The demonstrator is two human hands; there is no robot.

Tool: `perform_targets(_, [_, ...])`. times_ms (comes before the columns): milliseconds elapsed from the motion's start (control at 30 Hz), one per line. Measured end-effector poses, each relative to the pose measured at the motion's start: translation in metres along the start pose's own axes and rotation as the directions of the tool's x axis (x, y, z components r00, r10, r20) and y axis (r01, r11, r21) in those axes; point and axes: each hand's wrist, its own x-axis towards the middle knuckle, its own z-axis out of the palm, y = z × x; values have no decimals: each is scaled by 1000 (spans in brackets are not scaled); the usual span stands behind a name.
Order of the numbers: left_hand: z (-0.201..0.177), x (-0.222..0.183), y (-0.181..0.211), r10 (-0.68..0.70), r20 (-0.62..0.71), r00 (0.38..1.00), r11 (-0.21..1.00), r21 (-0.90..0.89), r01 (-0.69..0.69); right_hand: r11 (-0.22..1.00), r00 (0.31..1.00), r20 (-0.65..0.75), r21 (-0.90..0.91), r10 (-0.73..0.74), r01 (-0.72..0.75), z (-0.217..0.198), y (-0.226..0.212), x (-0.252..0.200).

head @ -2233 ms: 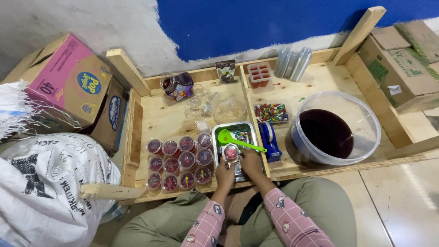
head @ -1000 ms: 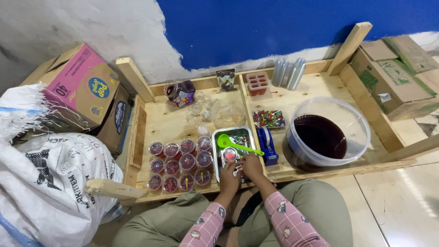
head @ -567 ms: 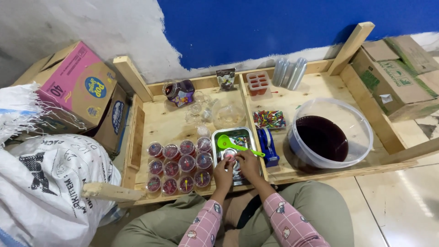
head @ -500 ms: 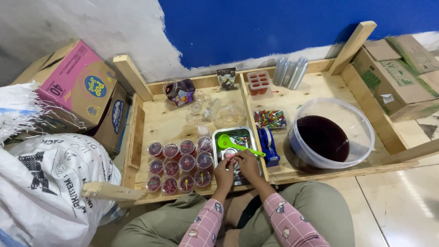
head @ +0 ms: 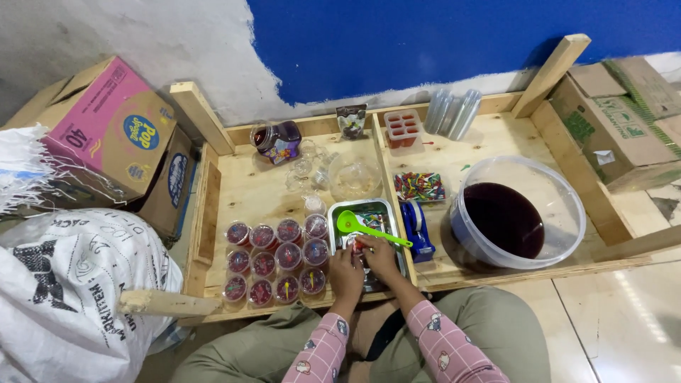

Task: The person fills small plastic cups with a dark liquid from a large tub using a ladle.

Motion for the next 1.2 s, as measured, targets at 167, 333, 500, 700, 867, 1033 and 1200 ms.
perform_targets(167, [-5, -1, 10, 43, 103, 994, 991, 123, -56, 1000, 1000, 24, -17, 12, -11, -4, -10, -2])
perform_targets(333, [-4, -4, 10, 115, 187, 976, 981, 132, -141, 997, 998, 65, -73, 25, -20, -4, -9, -3])
perform_targets(500, [-11, -1, 15, 150, 197, 969, 967, 176, -185, 994, 997, 75, -111, 9, -1, -3, -8, -2])
perform_targets(700, [-5, -5, 13, 168, 210, 963, 945, 242, -218, 977, 993, 53, -182, -103, 111, -18, -35, -10])
perform_targets(867, [-6, -5, 14, 164, 201, 966, 935, 279, -217, 933, 982, 60, -307, -180, 189, -29, -51, -13])
perform_targets(1033, [1, -7, 10, 177, 174, 969, 924, 310, -225, 899, 979, 93, -386, -183, 205, -28, -50, -15])
perform_targets(1200, [0, -8, 11, 163, 162, 973, 933, 295, -205, 862, 972, 98, -448, -215, 236, -27, -44, -15])
